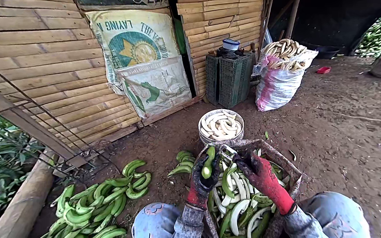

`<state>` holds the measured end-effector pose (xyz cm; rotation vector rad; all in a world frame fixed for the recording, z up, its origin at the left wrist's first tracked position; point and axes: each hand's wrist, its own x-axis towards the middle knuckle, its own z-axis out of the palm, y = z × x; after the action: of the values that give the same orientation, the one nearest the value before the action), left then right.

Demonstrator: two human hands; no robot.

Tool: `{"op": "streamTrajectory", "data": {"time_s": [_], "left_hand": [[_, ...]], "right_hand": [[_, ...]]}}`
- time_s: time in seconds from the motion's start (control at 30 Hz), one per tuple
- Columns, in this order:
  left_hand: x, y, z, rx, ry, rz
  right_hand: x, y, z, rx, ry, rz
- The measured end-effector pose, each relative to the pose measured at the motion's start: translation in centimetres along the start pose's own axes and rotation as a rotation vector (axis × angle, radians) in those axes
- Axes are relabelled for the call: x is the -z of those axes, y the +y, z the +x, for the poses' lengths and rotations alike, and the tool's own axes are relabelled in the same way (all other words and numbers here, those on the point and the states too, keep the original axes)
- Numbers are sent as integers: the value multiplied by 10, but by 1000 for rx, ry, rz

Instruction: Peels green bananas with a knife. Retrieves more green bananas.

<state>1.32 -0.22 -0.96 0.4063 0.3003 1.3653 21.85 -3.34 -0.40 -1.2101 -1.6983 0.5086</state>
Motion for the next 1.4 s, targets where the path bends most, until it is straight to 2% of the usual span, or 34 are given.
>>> {"op": "streamTrajectory", "data": {"time_s": [0.1, 0.17, 0.23, 0.27, 0.33, 0.43, 0.47, 0.53, 0.57, 0.63, 0.67, 0.7, 0.8, 0.87, 0.9, 0.97, 1.03, 1.1, 1.17, 1.23, 1.27, 1.3, 1.33, 1.4], "left_hand": [[2, -7, 6, -132, 217, 447], [2, -6, 7, -186, 205, 561], [-2, -3, 5, -181, 147, 627], [-4, -4, 2, -164, 114, 653], [-4, -10, -5, -105, 133, 707], [-3, -22, -16, -42, 186, 913], [-7, -24, -16, -35, 199, 898], [-6, -19, -6, -14, 229, 731], [-1, -14, -2, -14, 209, 648], [8, -8, 7, -62, 131, 511], [10, -7, 8, -52, 91, 455], [9, -8, 5, -18, 73, 433], [11, -19, -11, 109, 96, 540], [5, -20, -17, 73, 116, 727], [4, -20, -14, 16, 120, 757], [11, -17, 0, -118, 125, 692], [17, -16, 14, -249, 161, 623], [17, -12, 18, -245, 125, 579], [14, -11, 7, -116, 48, 699], [6, -10, -8, 46, 7, 990], [6, -13, -9, 89, 3, 973], [11, -18, -3, 104, 20, 816], [17, -20, 2, 54, 70, 686], [16, -22, 9, -147, 210, 584]], "right_hand": [[-3, -1, -5, 39, -155, 85], [-7, -2, -9, 78, -292, 65], [-11, -1, -8, 81, -405, -79], [-14, 0, -6, 83, -397, -152], [-16, 7, 4, 73, -267, -295], [0, 20, 34, -197, -99, -446], [7, 25, 42, -236, -46, -422], [13, 26, 41, -151, 8, -242], [11, 21, 31, -94, -58, -105], [1, 11, 10, -21, -333, 130], [-7, 8, 3, -12, -444, 131], [-14, 9, -2, -10, -457, 56], [-9, 14, 12, -100, -182, -348], [4, 18, 28, -219, -57, -413], [9, 20, 31, -222, -25, -370], [7, 20, 18, -134, -66, -190], [-7, 11, -5, -38, -248, -63], [-19, 5, -13, 5, -343, -160], [-17, 11, -2, -45, -251, -330], [-3, 20, 17, -167, -140, -451], [7, 22, 26, -231, -121, -471], [13, 23, 30, -250, -104, -451], [13, 21, 27, -234, -91, -394], [1, 15, 8, -156, -91, -249]]}}
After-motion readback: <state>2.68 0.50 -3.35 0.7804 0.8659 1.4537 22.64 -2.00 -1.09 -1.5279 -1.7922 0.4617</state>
